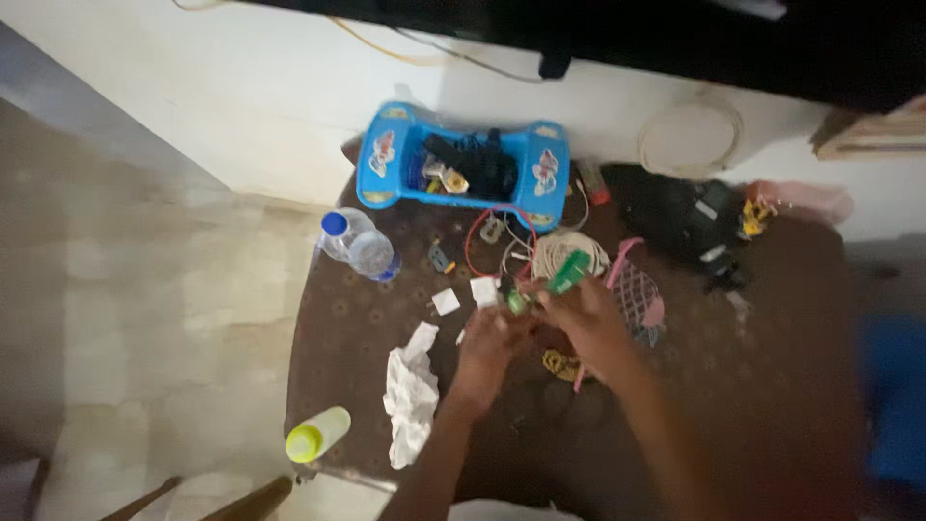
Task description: The person organizes various items on a table, including coiling a cable, hanging a necklace and strings on a wall calendar, and placing small objects into a plastic toy tray.
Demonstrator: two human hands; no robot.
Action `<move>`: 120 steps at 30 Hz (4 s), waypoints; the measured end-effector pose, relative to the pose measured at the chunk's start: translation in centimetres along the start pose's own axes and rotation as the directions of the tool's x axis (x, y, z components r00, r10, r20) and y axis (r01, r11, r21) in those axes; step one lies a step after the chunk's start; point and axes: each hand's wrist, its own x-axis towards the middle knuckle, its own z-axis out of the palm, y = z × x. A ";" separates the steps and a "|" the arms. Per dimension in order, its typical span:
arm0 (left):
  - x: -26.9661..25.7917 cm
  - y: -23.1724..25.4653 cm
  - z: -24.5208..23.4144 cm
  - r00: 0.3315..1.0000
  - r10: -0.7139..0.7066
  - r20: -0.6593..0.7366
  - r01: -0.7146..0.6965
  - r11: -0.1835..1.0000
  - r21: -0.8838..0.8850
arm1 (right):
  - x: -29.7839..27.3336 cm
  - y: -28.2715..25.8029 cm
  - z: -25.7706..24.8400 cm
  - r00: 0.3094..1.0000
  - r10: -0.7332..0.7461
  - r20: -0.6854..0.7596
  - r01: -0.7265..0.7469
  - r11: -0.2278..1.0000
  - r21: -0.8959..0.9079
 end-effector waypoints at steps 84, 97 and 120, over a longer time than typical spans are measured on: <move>-5.9 -7.2 -4.8 0.999 0.040 -0.034 0.048 -0.421 0.906 | -25.7 3.6 -20.3 0.690 -0.225 -0.688 -0.320 0.758 -0.568; -14.2 -10.1 9.7 0.924 0.268 0.272 -0.219 -0.211 0.953 | -21.5 7.8 -10.5 0.995 -0.061 -0.073 -0.047 0.354 -0.934; -5.1 -6.0 -0.3 0.977 0.159 -0.142 0.204 -0.505 0.839 | -25.4 3.3 -10.0 0.812 -0.578 -0.077 0.136 0.316 -0.939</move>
